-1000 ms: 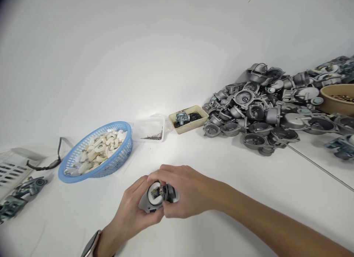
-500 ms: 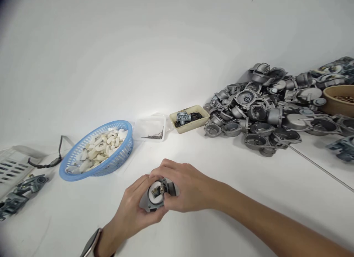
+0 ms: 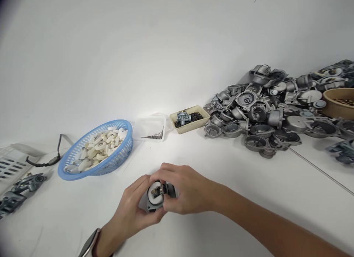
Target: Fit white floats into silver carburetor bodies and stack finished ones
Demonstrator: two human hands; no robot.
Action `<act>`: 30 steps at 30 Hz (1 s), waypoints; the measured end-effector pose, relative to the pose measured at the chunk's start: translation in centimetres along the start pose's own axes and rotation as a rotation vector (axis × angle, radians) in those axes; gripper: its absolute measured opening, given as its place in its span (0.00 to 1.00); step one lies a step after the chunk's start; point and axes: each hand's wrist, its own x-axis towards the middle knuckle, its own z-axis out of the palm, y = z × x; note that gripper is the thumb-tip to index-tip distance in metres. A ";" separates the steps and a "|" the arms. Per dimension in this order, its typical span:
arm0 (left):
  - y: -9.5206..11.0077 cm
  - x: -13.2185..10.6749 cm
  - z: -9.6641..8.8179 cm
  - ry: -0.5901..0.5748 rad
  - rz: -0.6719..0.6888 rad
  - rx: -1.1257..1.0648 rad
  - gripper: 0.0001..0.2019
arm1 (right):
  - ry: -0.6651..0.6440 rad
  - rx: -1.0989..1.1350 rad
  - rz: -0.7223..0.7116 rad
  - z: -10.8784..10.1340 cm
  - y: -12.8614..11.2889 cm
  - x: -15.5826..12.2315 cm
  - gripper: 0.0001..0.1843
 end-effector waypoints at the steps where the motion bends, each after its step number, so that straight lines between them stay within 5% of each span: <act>1: 0.0 0.0 0.0 -0.002 -0.001 0.003 0.25 | 0.002 -0.001 -0.005 0.0 0.0 0.0 0.26; 15: -1.4 -0.6 -0.9 -0.048 0.003 -0.112 0.26 | 0.030 -0.077 -0.061 0.1 0.3 -0.2 0.32; 19: -2.4 -1.2 -1.2 0.075 -0.046 -0.073 0.25 | -0.084 -0.228 0.050 -0.6 -0.4 0.0 0.43; 24: -2.4 -0.9 -1.4 0.279 -0.189 -0.068 0.21 | -0.290 -0.435 0.169 -1.1 -1.8 1.2 0.40; 30: -1.4 -0.7 -1.4 0.317 -0.180 -0.082 0.20 | -0.383 -0.753 0.141 -0.5 -3.4 2.6 0.34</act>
